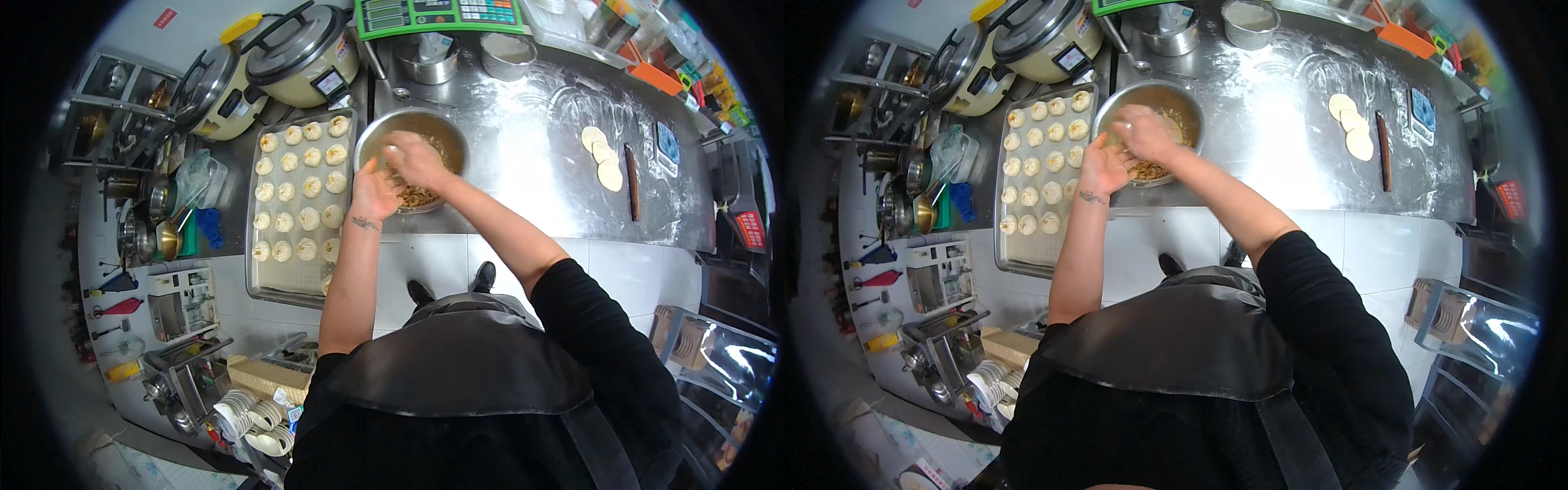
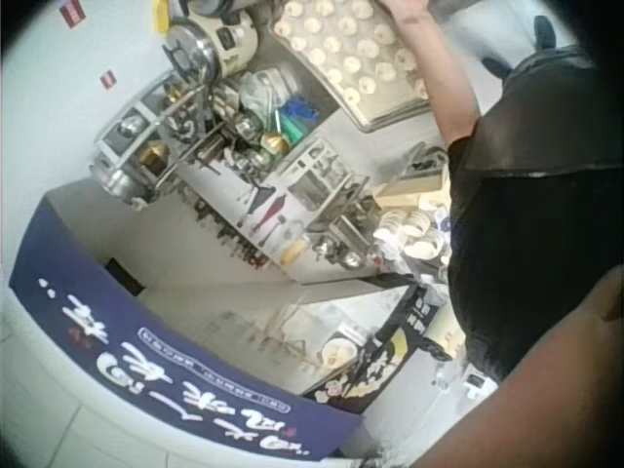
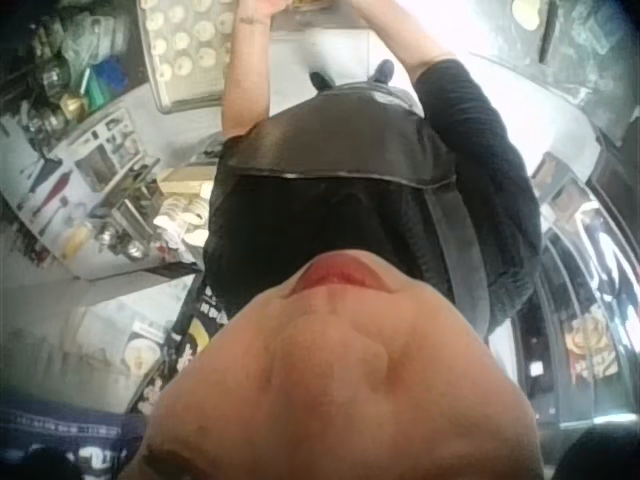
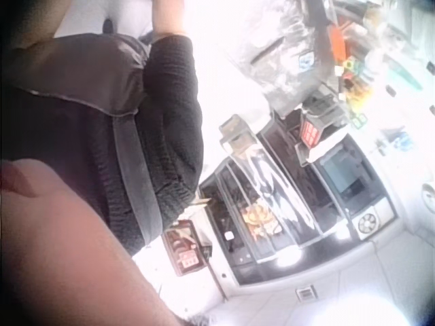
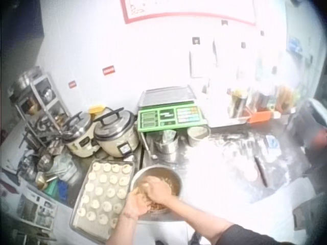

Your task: The person fills round dough wrappers with a grainy mixture from a metal bowl, pleats the edges to seal each bun, and places the finished buns on a perforated tray. The person repeats this process for multiple buns.

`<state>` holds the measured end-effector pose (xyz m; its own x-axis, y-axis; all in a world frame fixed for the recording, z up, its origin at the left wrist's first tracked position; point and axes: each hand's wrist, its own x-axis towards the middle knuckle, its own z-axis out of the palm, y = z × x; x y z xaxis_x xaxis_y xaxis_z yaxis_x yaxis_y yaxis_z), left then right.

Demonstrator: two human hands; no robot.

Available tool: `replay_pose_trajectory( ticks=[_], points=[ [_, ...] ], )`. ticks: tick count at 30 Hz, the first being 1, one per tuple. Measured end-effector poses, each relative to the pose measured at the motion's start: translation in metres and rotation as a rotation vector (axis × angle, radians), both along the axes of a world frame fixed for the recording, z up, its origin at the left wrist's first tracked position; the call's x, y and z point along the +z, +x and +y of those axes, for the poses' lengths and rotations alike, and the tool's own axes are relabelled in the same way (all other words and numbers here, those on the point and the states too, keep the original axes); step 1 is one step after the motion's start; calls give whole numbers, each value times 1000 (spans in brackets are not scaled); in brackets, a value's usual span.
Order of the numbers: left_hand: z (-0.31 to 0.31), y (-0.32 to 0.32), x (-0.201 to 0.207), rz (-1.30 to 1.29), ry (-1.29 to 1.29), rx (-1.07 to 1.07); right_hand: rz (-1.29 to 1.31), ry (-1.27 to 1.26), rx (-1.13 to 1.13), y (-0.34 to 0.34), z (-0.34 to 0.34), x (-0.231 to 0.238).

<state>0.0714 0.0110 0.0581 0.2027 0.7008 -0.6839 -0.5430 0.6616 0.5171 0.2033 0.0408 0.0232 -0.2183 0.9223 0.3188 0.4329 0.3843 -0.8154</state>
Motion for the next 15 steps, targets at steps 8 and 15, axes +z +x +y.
replay_pose_trajectory(
  ticks=[8, 15],
  points=[
    [-33, 54, 7, 303, 828, 140, -98, -46, -76, 44, -7, 1],
    [9, 62, -19, 2296, 656, -443, -87, -223, -74, 227, -72, 73]
  ],
)
